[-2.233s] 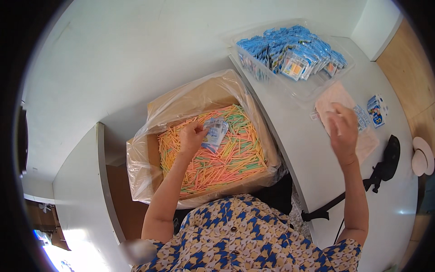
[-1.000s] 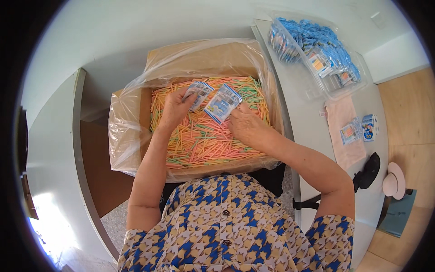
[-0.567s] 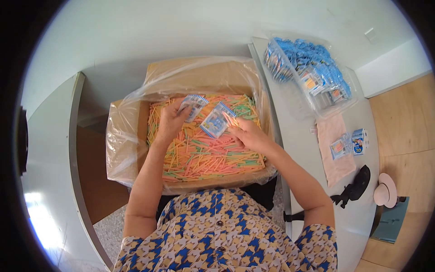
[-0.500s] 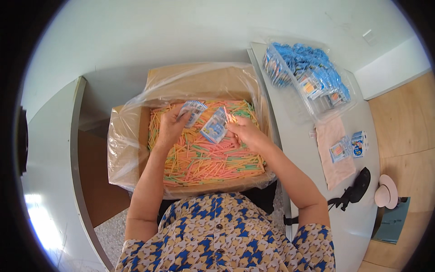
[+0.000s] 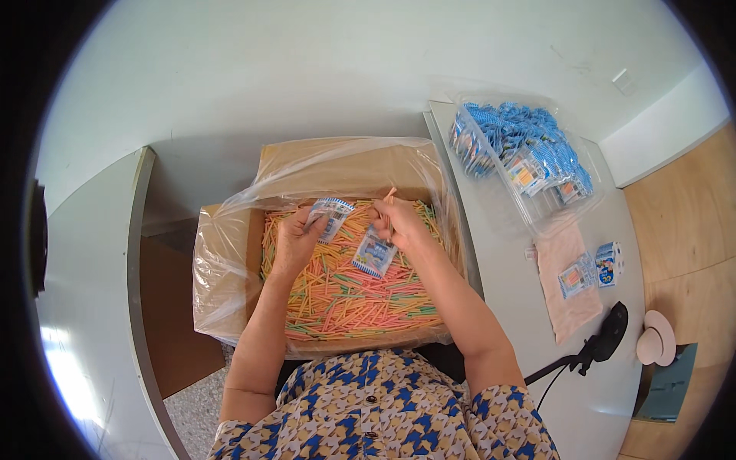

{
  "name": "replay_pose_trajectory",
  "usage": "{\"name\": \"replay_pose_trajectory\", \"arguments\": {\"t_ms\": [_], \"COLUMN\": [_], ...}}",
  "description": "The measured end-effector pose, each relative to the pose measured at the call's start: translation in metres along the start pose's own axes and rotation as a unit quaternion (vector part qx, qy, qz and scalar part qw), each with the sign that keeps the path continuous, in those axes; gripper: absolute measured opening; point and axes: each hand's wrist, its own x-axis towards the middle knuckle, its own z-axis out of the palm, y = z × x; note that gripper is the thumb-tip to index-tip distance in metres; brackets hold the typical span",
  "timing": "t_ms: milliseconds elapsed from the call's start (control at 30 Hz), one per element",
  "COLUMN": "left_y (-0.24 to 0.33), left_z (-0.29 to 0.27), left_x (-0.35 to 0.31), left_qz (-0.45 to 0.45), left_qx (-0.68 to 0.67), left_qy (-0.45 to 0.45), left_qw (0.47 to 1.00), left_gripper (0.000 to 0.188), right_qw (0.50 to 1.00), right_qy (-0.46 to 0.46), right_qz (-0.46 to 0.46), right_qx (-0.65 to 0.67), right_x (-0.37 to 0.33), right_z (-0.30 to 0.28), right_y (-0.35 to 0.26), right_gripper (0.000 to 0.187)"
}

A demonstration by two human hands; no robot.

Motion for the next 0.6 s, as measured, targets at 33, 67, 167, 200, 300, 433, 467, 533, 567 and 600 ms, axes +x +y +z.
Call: {"name": "replay_pose_trajectory", "arguments": {"t_ms": [33, 67, 167, 200, 300, 433, 467, 533, 567, 600], "left_y": [-0.001, -0.001, 0.0, 0.001, 0.002, 0.003, 0.003, 0.001, 0.0, -0.001], "left_z": [0.0, 0.0, 0.001, 0.001, -0.001, -0.002, -0.002, -0.001, 0.001, 0.003], "left_x": [0.001, 0.0, 0.0, 0.0, -0.002, -0.003, -0.005, -0.004, -0.004, -0.003], "left_qz": [0.0, 0.0, 0.0, 0.003, 0.004, -0.001, -0.005, -0.016, -0.022, -0.033], "left_qx": [-0.001, -0.002, -0.014, -0.011, -0.002, 0.002, 0.002, -0.026, -0.024, -0.092], "left_qy": [0.0, 0.002, -0.002, -0.004, -0.008, -0.011, -0.011, -0.027, -0.027, -0.052], "left_qw": [1.0, 1.0, 1.0, 1.0, 1.0, 1.0, 1.0, 0.999, 0.999, 0.994], "left_gripper": [0.018, 0.018, 0.018, 0.018, 0.018, 0.018, 0.018, 0.018, 0.018, 0.019], "right_qw": [0.998, 0.992, 0.989, 0.989, 0.994, 0.912, 0.83, 0.786, 0.733, 0.736], "right_qy": [-0.053, -0.104, -0.078, -0.077, 0.001, 0.046, 0.015, -0.039, -0.092, -0.096], "right_qz": [0.015, 0.031, 0.032, 0.031, -0.01, -0.113, -0.16, -0.17, -0.184, -0.179], "right_qx": [-0.035, -0.07, -0.122, -0.123, -0.113, -0.393, -0.534, -0.593, -0.648, -0.645], "right_x": [-0.007, -0.015, -0.035, -0.037, -0.046, -0.06, -0.065, -0.08, -0.09, -0.093], "right_z": [-0.005, -0.007, -0.005, -0.009, -0.022, -0.038, -0.038, -0.039, -0.036, -0.034], "right_y": [0.001, 0.001, 0.0, -0.001, -0.006, -0.003, 0.0, 0.0, 0.0, 0.004], "right_gripper": [0.011, 0.013, 0.015, 0.015, 0.019, 0.023, 0.025, 0.029, 0.033, 0.033]}}
